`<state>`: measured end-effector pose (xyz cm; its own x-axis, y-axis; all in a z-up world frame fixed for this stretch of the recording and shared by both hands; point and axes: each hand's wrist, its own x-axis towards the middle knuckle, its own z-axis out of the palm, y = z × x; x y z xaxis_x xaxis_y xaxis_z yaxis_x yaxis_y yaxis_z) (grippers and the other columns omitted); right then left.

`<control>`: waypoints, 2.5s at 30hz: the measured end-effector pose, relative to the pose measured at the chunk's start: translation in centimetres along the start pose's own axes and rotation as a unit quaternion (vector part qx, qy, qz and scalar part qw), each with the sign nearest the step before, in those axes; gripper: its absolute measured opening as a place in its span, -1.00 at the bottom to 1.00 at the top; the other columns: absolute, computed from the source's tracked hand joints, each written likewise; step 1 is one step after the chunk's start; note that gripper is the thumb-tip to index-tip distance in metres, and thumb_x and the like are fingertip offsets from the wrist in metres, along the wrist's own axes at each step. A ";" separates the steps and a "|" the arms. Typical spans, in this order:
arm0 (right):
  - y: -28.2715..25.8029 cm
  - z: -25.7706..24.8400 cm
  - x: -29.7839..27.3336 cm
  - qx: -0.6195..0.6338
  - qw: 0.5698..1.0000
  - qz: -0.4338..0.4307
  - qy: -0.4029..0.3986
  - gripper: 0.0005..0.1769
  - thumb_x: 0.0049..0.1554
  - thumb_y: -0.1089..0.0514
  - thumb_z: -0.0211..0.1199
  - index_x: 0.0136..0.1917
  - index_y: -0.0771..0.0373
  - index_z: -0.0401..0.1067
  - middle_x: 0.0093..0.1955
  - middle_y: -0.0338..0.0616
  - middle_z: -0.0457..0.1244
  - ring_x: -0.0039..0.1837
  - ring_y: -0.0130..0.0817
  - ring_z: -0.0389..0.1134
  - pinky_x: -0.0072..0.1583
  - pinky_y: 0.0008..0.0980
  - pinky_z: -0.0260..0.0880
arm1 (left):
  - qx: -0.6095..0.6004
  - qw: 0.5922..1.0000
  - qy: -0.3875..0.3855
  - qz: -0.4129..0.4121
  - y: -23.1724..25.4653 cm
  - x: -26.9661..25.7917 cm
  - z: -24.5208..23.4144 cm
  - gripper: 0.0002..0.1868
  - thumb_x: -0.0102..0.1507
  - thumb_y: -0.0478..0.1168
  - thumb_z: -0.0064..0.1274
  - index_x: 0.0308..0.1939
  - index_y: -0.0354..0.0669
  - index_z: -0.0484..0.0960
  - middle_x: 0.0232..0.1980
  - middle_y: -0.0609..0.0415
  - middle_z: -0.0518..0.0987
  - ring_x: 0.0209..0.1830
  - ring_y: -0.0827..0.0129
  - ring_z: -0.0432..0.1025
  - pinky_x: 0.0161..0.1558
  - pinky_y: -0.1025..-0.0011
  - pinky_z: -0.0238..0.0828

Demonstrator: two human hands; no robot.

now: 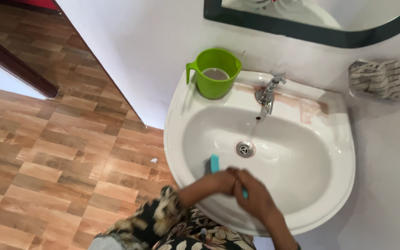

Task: The person cleans the surface and drain area of a sink using a small blue-handled brush.

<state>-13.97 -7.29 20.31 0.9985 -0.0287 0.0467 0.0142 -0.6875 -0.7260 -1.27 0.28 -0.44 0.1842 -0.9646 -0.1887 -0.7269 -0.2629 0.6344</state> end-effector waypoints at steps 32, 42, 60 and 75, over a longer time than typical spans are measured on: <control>-3.2 -0.7 -2.5 -0.005 0.998 0.027 -0.049 -0.49 0.13 0.21 0.06 0.36 0.06 0.38 0.14 -0.03 0.29 0.07 0.02 0.43 0.08 -0.12 0.45 | 0.044 0.989 0.138 0.007 6.3 -6.7 -0.1 -0.72 0.16 -0.09 0.11 -0.13 -0.14 0.64 -0.16 -0.05 0.66 -0.18 0.09 0.56 -0.14 0.16 0.53; 0.3 -3.7 -0.3 -0.068 0.993 0.033 -0.092 -0.56 0.09 0.11 0.14 0.26 0.03 0.45 0.01 -0.07 0.30 0.01 -0.08 0.43 0.07 -0.18 0.46 | -0.112 0.971 0.211 0.019 4.2 -0.2 3.2 -0.69 0.19 -0.11 0.10 -0.05 -0.19 0.62 -0.06 -0.13 0.65 -0.04 0.04 0.56 0.03 0.15 0.51; 2.5 -2.2 -1.1 -0.091 0.994 -0.054 0.029 -0.49 -0.05 -0.18 0.39 0.06 0.15 0.46 -0.04 -0.15 0.34 -0.04 -0.10 0.43 -0.06 -0.18 0.46 | -0.194 0.978 0.075 0.006 8.5 -2.5 -1.0 -0.66 0.07 -0.30 0.17 -0.07 -0.28 0.66 -0.03 -0.16 0.69 -0.01 0.07 0.57 0.04 0.25 0.53; 5.8 -2.3 -0.8 0.075 0.991 -0.107 -0.010 -0.61 0.23 -0.01 0.20 0.26 0.19 0.43 0.20 0.00 0.31 0.24 -0.08 0.40 0.27 -0.18 0.40 | -0.024 0.973 0.224 0.049 3.1 3.0 3.8 -0.65 0.19 -0.16 0.12 0.02 -0.23 0.63 0.03 -0.18 0.64 0.01 0.05 0.55 0.08 0.20 0.47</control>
<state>-14.81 -12.92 17.61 0.9725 0.1222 0.1981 0.2324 -0.5604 -0.7950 -5.46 -3.40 -1.86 0.3934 -0.8942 0.2137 -0.7257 -0.1593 0.6694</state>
